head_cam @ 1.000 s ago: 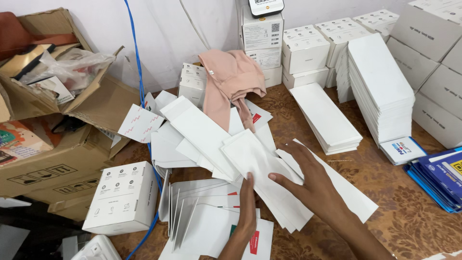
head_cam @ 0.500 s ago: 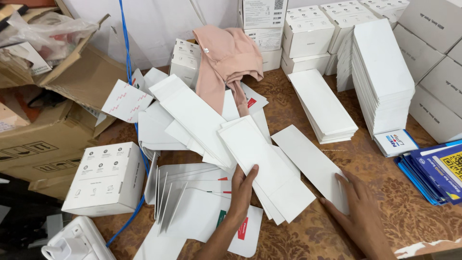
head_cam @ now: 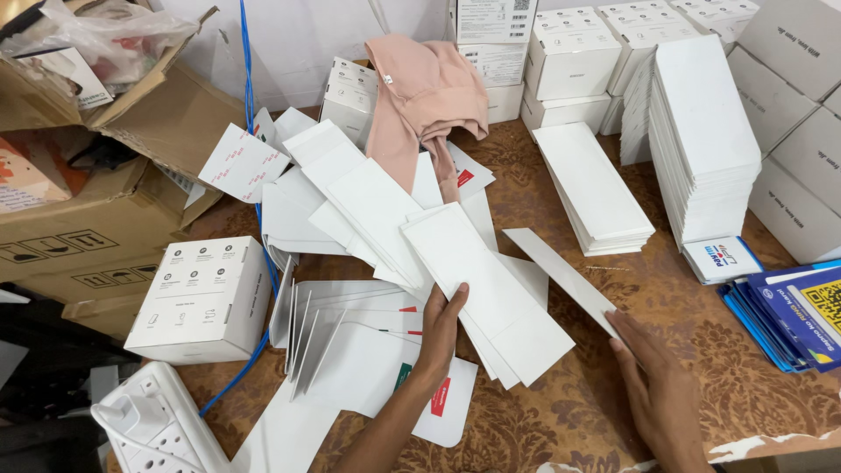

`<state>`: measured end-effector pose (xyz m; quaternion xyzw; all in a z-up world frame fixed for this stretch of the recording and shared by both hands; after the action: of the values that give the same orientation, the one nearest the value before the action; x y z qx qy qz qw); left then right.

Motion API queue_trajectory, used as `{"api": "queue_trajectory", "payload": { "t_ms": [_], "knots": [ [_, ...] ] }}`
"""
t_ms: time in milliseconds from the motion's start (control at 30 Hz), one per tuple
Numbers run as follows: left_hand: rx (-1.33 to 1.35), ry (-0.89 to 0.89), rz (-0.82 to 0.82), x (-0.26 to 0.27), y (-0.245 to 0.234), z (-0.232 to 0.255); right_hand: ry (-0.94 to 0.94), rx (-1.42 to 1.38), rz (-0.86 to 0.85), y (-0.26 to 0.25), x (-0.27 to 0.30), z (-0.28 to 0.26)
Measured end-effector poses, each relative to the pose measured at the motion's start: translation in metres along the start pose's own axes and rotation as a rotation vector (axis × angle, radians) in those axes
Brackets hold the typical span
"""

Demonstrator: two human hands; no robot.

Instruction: The person sorts through a pile of paper slips and cardboard pieces on a desk, picking them up individually and moving them into a stack.

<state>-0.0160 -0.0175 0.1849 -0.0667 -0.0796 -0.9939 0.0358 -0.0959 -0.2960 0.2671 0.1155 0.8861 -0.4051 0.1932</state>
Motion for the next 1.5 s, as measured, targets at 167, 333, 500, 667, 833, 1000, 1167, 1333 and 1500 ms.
{"api": "queue_trajectory", "payload": {
  "t_ms": [167,333,500,667,833,1000,1167,1333,1500],
  "knots": [
    [-0.036,-0.023,-0.007,0.002,0.000,0.002,0.329,-0.071,0.025,-0.007,-0.008,0.017],
    [-0.030,-0.015,-0.008,0.004,0.001,0.007,0.245,-0.118,0.072,0.007,-0.026,-0.024],
    [-0.042,-0.010,0.018,0.006,-0.003,0.010,-0.225,-0.073,-0.279,0.072,-0.016,-0.112],
    [-0.188,0.141,-0.065,0.007,0.007,0.018,-0.354,0.021,-0.521,0.103,0.003,-0.125],
    [-0.188,0.186,-0.119,0.013,0.015,0.021,0.006,-0.194,-0.431,0.087,-0.002,-0.089],
    [-0.342,0.405,-0.191,0.034,0.028,0.044,0.150,-0.267,-0.306,0.082,-0.010,-0.077],
    [-0.559,0.405,-0.232,0.051,0.038,0.048,0.012,-0.251,-0.170,0.075,-0.011,-0.078],
    [-0.605,0.626,-0.268,0.063,0.043,0.055,0.060,-0.291,-0.166,0.072,-0.008,-0.074],
    [-0.550,0.524,-0.314,0.062,0.049,0.053,0.135,-0.391,-0.100,0.059,-0.010,-0.063]
  ]
}}
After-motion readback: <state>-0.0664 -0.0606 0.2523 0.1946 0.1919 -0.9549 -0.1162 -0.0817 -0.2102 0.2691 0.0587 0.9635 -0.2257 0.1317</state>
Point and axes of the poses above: each hand's wrist, its own x-axis away from the middle knuckle, its own y-axis out of the palm, z = x × y, the point moved 8 cm from there along -x, towards the middle knuckle, and after that the axes turned 6 degrees about -x, right-handed, at the moved point
